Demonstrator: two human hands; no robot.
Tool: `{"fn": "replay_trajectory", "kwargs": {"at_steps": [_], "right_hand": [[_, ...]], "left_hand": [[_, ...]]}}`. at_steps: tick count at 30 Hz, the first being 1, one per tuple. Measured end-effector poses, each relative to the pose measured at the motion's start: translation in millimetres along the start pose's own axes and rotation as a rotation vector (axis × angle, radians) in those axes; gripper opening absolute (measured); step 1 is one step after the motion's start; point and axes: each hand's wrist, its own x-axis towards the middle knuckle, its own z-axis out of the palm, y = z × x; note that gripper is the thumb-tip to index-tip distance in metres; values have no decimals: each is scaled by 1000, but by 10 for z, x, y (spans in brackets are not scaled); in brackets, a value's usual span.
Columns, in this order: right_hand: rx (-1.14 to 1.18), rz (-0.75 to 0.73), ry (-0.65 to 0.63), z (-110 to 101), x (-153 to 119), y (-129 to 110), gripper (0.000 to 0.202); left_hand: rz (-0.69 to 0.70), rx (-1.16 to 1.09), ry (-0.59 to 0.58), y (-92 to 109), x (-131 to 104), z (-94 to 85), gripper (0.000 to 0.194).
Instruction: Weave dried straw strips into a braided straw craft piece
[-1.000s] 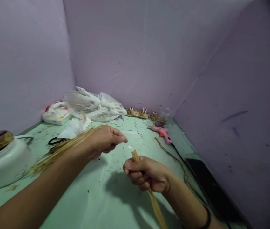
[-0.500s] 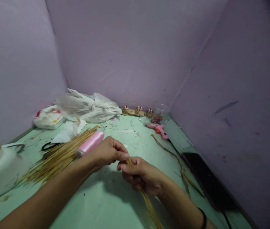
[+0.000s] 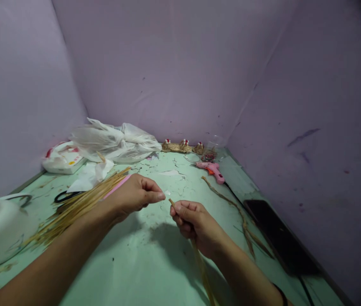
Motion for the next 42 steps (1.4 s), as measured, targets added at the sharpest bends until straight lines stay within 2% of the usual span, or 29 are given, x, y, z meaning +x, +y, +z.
{"fn": "replay_trajectory", "kwargs": {"at_steps": [5,9,13,20,26,30,37,42], "right_hand": [[-30,-10,30,-19,26,12,23],[20,-44,154,-69,63,-4,21],[92,-155,233,-91,65,-22,22],[96,-233,264,25,11,-30,20],[101,-160,206,105,-15,-2,20],[78,-124,186,97,-13,33,22],[86,-111,176,109,-2,60,22],[99,-68,142,128,-8,68,23]], "left_hand": [[75,163,104,70,-51,-73,15],[130,107,227,130,-119,-184,15],[102,142,183,162,-162,-244,17],[97,281,98,112,-130,-177,17],[92,403,109,41,-79,-167,20],[142,488,114,8,-52,-149,20],[121,433,61,60,-77,-39,18],[124,503,117,100,-95,24,17]]}}
